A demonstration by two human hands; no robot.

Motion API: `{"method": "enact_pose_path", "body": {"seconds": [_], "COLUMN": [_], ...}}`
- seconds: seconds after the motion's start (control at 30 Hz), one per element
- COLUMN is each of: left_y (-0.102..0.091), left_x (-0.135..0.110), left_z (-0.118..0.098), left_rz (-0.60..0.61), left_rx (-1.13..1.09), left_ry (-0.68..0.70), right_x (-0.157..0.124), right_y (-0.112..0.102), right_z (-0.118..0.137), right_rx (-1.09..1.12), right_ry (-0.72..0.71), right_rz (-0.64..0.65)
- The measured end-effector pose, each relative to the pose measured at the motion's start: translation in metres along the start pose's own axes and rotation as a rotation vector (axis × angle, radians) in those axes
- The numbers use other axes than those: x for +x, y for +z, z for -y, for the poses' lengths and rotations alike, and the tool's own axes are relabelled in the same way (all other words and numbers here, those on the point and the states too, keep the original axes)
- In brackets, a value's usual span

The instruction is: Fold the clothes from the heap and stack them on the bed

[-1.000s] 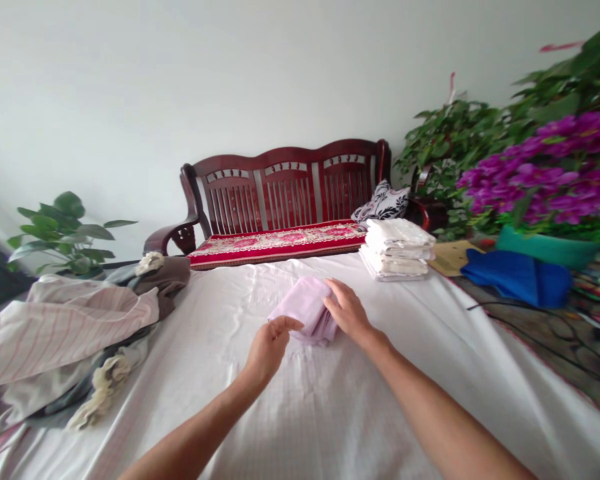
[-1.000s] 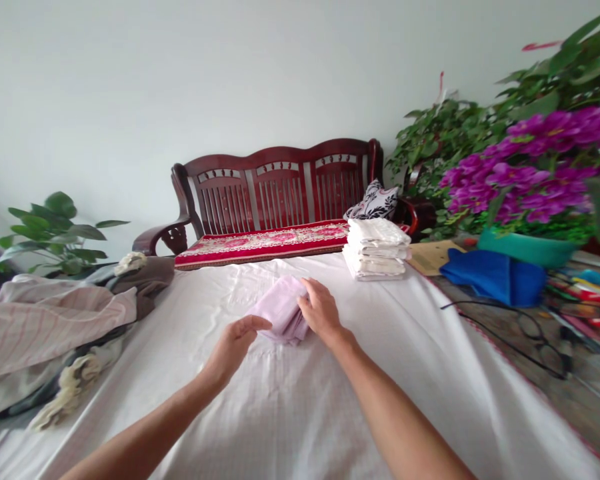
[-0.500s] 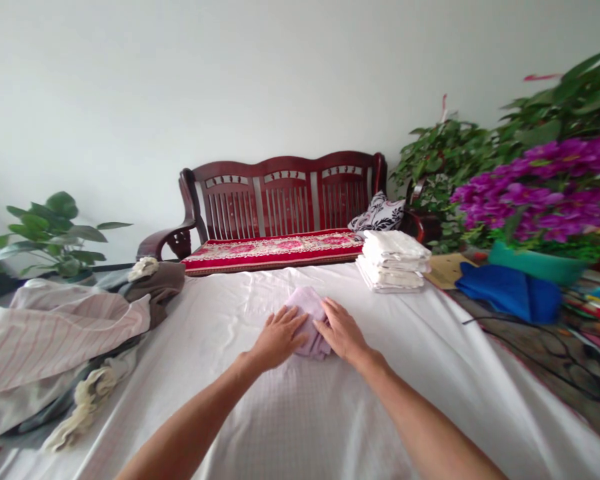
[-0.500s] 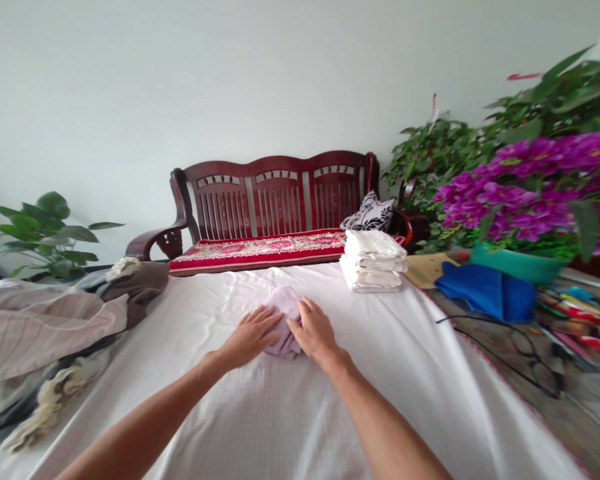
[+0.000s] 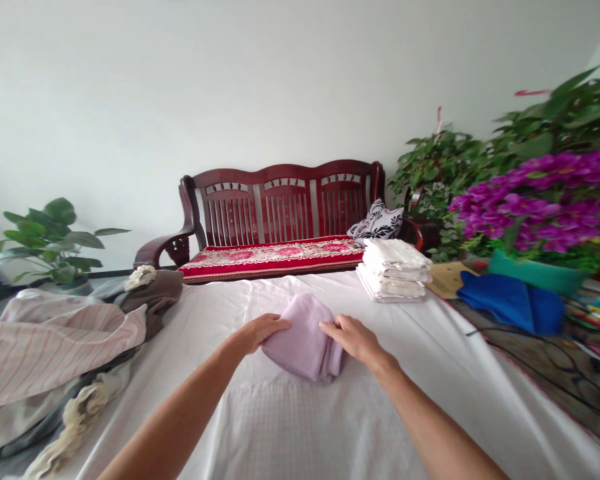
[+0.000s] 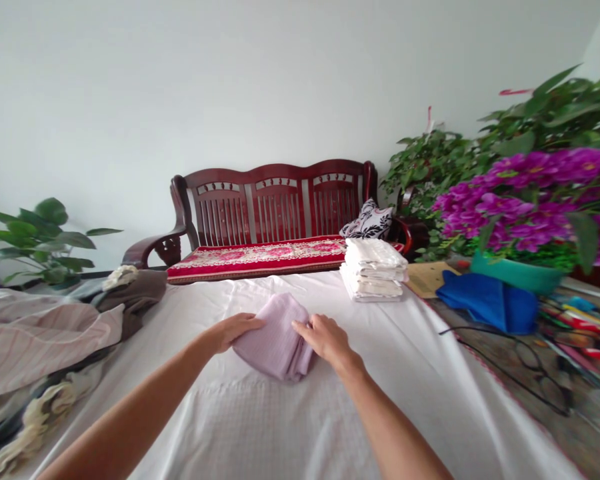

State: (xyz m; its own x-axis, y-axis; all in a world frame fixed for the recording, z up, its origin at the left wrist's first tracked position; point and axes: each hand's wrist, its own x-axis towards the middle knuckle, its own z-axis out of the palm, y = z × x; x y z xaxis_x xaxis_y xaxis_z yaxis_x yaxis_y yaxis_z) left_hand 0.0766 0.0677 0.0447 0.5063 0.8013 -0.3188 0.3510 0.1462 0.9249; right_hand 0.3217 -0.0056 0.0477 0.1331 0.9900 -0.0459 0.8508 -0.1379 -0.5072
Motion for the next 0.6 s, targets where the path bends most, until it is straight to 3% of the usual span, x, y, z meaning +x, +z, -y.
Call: {"method": "enact_pose_path", "body": {"seconds": [0.07, 0.13, 0.23, 0.3, 0.4, 0.6], "left_y": [0.005, 0.01, 0.016, 0.02, 0.028, 0.052], "left_x": [-0.011, -0.02, -0.028, -0.025, -0.011, 0.042], "left_z": [0.002, 0.004, 0.005, 0.003, -0.005, -0.032], "left_rz": [0.047, 0.018, -0.078, -0.129, -0.198, -0.299], "left_rx": [-0.225, -0.37, -0.442, -0.444, -0.442, -0.511], "left_ry": [0.028, 0.055, 0.104, 0.151, 0.205, 0.156], "right_x": [-0.001, -0.002, 0.002, 0.01, 0.033, 0.096], "right_y": [0.002, 0.007, 0.016, 0.017, 0.002, -0.06], "right_z": [0.002, 0.004, 0.008, 0.01, 0.011, 0.0], "right_rx": [0.121, 0.31, 0.676, 0.794, 0.635, 0.288], "right_ry": [-0.004, -0.026, -0.072, -0.1, -0.147, -0.167], "right_rz": [-0.002, -0.011, 0.003, 0.045, 0.029, -0.161]}}
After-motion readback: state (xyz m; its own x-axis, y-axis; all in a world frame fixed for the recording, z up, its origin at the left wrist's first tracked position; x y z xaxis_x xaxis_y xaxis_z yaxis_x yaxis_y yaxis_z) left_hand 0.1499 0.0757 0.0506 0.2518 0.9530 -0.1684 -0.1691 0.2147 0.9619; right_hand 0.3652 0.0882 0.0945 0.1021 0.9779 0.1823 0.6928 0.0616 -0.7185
